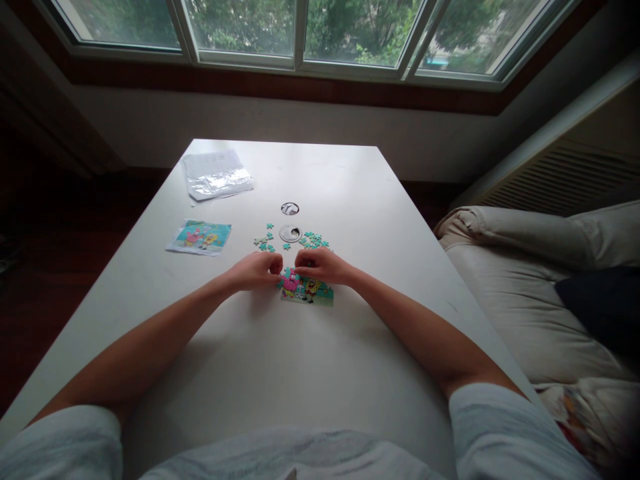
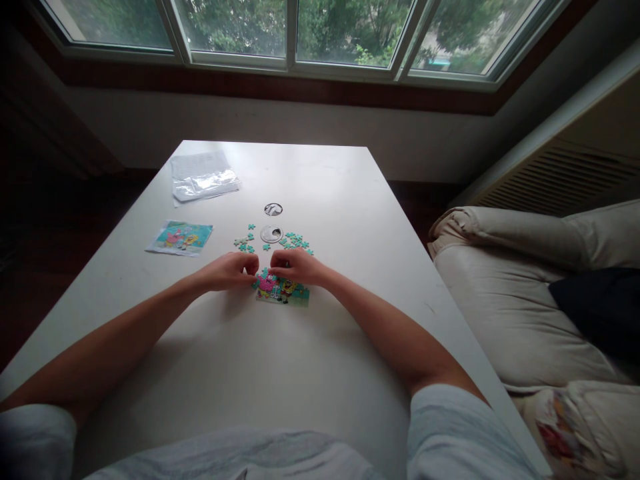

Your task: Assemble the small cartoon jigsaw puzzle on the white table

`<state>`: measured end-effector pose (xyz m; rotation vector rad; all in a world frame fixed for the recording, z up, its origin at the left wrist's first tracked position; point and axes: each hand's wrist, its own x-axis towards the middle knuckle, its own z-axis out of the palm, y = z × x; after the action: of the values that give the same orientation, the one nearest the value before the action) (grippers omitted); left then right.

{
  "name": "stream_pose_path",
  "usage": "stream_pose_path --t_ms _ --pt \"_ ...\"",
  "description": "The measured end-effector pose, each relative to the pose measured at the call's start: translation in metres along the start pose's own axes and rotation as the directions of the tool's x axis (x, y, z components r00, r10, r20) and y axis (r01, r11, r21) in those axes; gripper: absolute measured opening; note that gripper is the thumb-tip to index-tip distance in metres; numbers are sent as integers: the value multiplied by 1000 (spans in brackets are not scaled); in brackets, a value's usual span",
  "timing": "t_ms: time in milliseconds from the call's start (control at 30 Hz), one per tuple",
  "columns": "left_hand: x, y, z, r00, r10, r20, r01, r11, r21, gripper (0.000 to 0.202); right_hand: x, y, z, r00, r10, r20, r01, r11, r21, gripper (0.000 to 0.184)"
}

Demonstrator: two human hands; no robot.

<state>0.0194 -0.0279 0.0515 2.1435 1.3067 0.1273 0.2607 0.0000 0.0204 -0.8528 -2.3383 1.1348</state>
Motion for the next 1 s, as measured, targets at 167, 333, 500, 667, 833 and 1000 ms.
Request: stream_pose_path --t_ms 167,333,500,667,833,1000 --pt "-1 5 0 1000 -17 -5 17 1000 2 13 0 -1 0 1000 -12 10 12 1000 -15 27" --pt "-4 12 0 999 -33 -5 33 998 52 11 0 1 0 1000 -8 11 8 1000 -19 26" --pt "-7 16 0 999 -40 -22 41 995 91 12 0 0 0 1000 -5 15 5 1000 -13 26" --pt "-9 16 2 998 -37 -50 43 992 120 11 0 -2 -1 1000 3 17 -2 1000 -5 29" --pt "-9 13 6 997 -32 -65 42 986 158 9 1 -1 0 1000 1 12 -1 1000 2 29" --pt "-9 13 9 997 -35 -63 46 982 186 11 0 0 0 1000 3 10 -3 1000 5 29"
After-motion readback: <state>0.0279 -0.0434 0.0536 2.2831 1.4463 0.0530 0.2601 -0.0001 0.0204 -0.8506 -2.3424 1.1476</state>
